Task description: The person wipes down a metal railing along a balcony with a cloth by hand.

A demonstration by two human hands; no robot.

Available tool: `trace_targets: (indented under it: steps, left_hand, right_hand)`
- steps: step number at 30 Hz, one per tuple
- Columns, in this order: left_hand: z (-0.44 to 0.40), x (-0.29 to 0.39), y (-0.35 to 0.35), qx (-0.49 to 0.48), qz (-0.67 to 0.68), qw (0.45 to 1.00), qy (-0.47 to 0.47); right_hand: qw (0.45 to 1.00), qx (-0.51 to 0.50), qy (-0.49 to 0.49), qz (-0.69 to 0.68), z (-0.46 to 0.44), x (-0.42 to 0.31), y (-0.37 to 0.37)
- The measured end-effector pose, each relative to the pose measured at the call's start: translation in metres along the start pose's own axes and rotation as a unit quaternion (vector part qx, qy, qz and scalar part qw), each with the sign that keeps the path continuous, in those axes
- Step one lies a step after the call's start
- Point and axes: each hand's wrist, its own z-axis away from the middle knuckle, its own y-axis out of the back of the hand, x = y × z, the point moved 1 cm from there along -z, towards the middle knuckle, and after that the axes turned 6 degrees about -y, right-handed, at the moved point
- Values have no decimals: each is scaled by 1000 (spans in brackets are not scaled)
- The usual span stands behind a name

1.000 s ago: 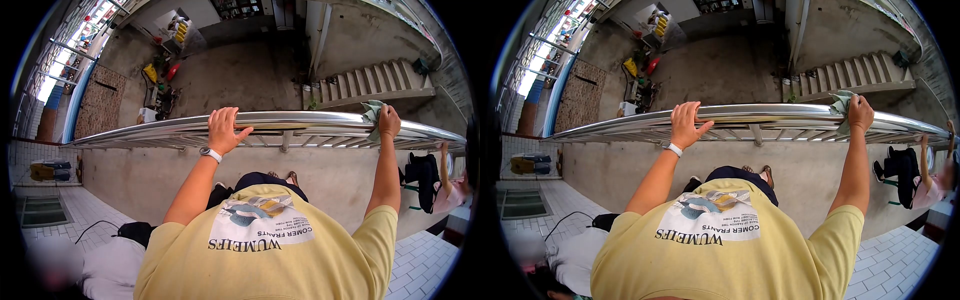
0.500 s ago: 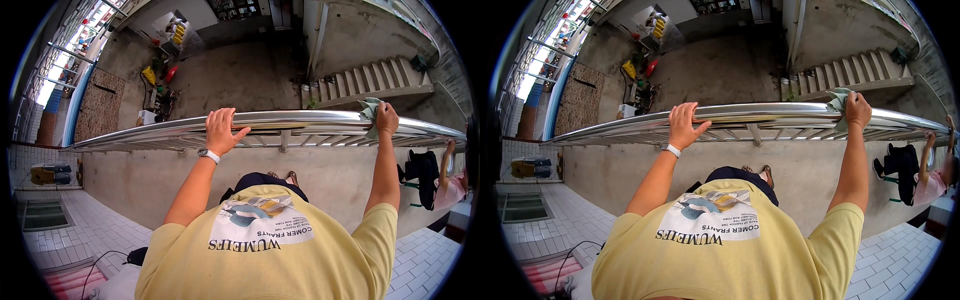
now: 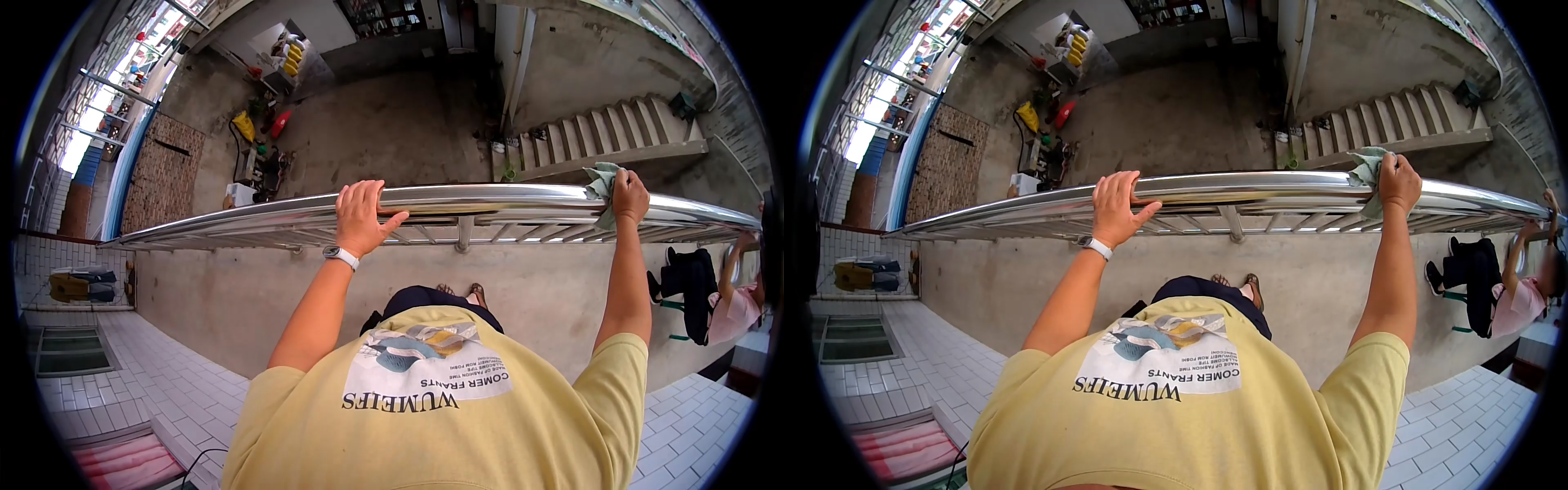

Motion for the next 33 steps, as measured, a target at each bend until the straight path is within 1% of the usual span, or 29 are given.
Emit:
trace_targets:
  steps: [33]
  left_hand:
    - [-1,1,-1,8,-5,1000,-7]
  right_hand:
    - [1000,6,3,10,0,1,-1]
